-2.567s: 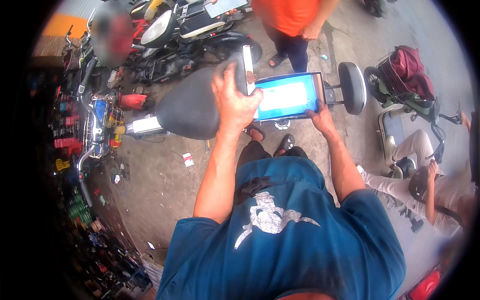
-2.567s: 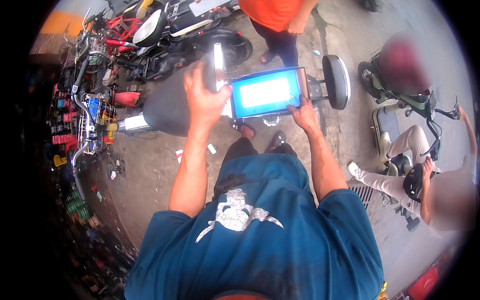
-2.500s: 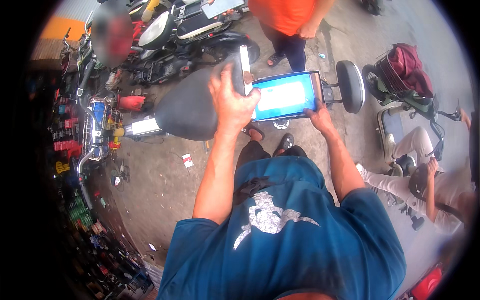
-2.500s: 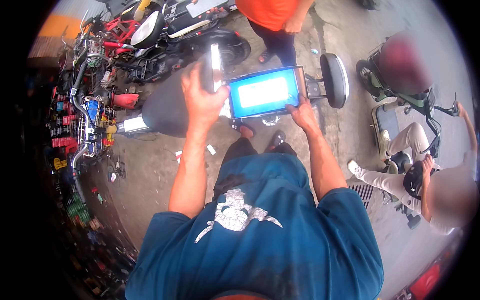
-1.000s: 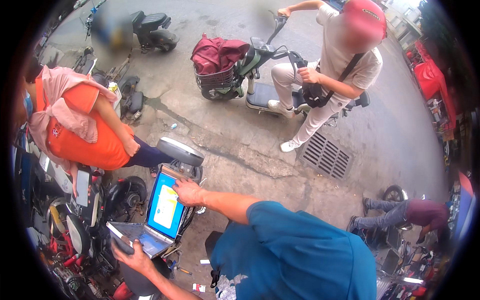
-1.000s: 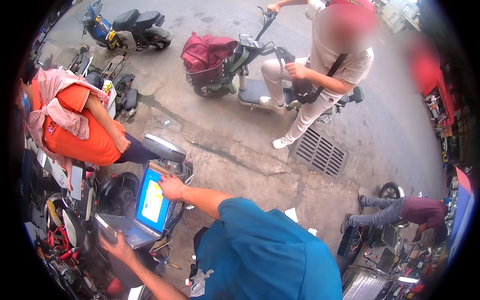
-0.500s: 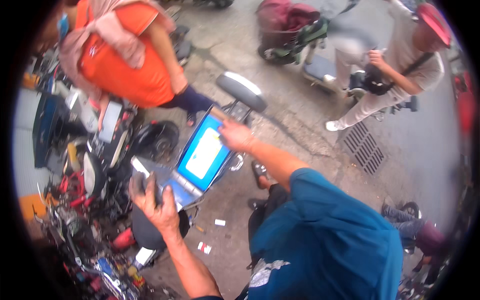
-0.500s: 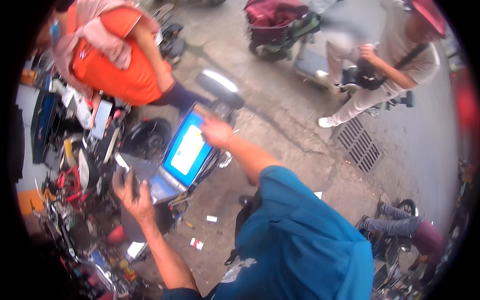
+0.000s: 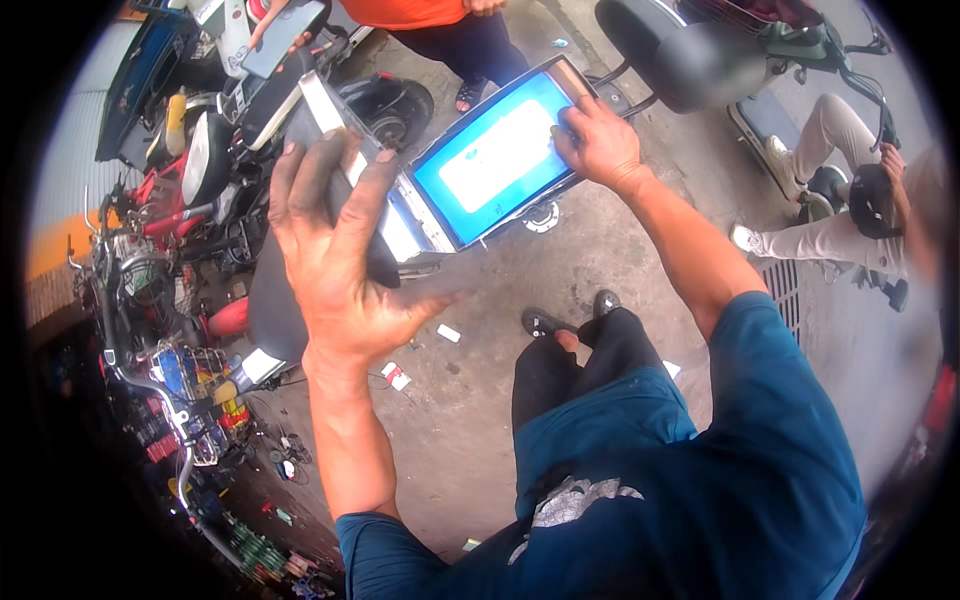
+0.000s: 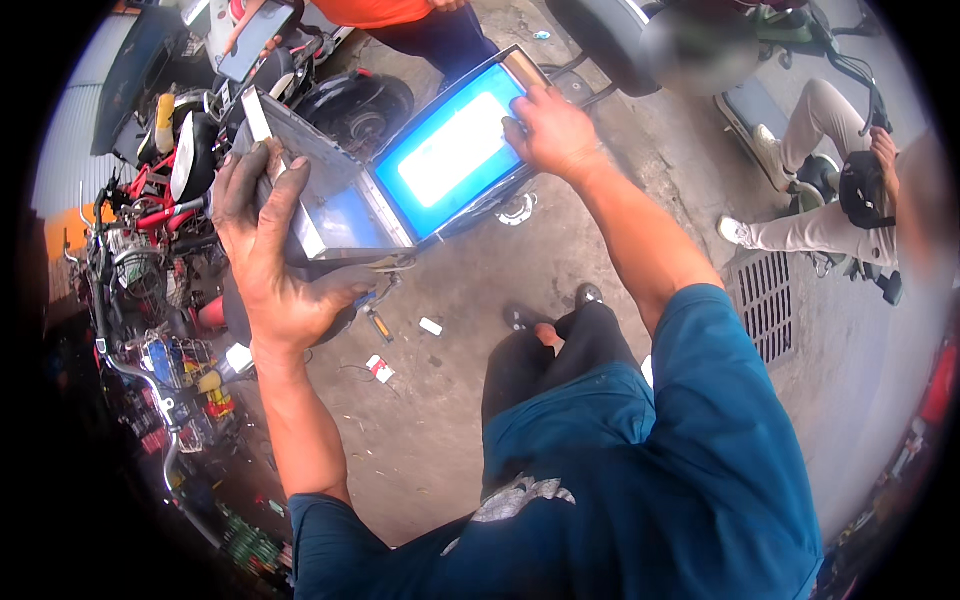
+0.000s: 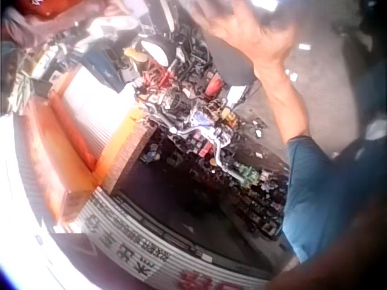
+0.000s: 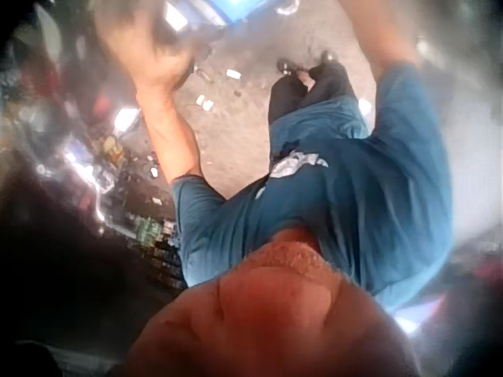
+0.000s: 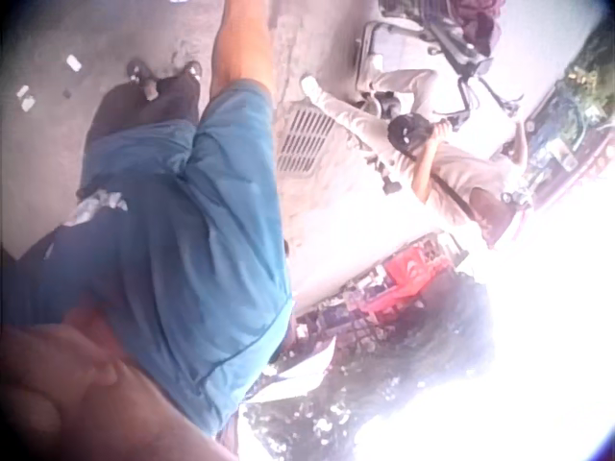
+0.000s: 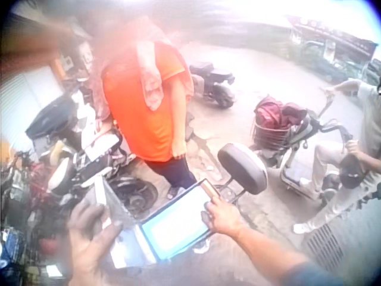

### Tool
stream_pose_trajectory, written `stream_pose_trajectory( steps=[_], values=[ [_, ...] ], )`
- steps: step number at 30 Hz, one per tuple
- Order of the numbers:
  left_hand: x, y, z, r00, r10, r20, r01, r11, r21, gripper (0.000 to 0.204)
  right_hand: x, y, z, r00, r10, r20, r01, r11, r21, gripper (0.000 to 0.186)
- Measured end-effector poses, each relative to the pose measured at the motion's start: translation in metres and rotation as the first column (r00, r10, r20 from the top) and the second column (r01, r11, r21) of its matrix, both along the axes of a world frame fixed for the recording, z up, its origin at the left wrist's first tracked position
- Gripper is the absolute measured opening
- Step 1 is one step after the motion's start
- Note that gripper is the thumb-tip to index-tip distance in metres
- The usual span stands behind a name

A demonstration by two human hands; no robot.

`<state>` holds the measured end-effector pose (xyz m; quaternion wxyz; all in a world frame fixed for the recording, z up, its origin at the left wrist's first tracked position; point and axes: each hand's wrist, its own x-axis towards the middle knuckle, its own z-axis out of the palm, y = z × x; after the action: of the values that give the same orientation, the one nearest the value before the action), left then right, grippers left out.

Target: The person works on an electric bicycle, interacting with a digital screen on a component, adjusting the seat, and handling wires near a battery compartment.

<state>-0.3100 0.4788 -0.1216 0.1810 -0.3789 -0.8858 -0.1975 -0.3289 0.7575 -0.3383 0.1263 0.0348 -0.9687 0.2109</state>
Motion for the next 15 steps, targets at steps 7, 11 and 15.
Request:
stream_pose_trajectory(
  steps=[7, 11, 15],
  values=[
    [0.019, 0.013, -0.039, 0.938, 0.287, -0.194, -0.248, 0.948, 0.201, 0.059, 0.004, -0.004, -0.001, 0.954, 0.133, -0.268, -0.135, 0.991, 0.009, 0.013],
    [0.017, 0.029, -0.061, 0.883, 0.288, -0.371, -0.195, 0.944, 0.268, 0.057, 0.007, 0.013, -0.011, 0.888, 0.209, -0.409, -0.221, 0.975, 0.020, 0.019],
    [0.012, 0.028, -0.087, 0.847, 0.325, -0.420, -0.084, 0.863, 0.498, 0.050, 0.003, 0.005, -0.026, 0.751, 0.306, -0.585, -0.311, 0.946, 0.095, 0.022]
  ],
)
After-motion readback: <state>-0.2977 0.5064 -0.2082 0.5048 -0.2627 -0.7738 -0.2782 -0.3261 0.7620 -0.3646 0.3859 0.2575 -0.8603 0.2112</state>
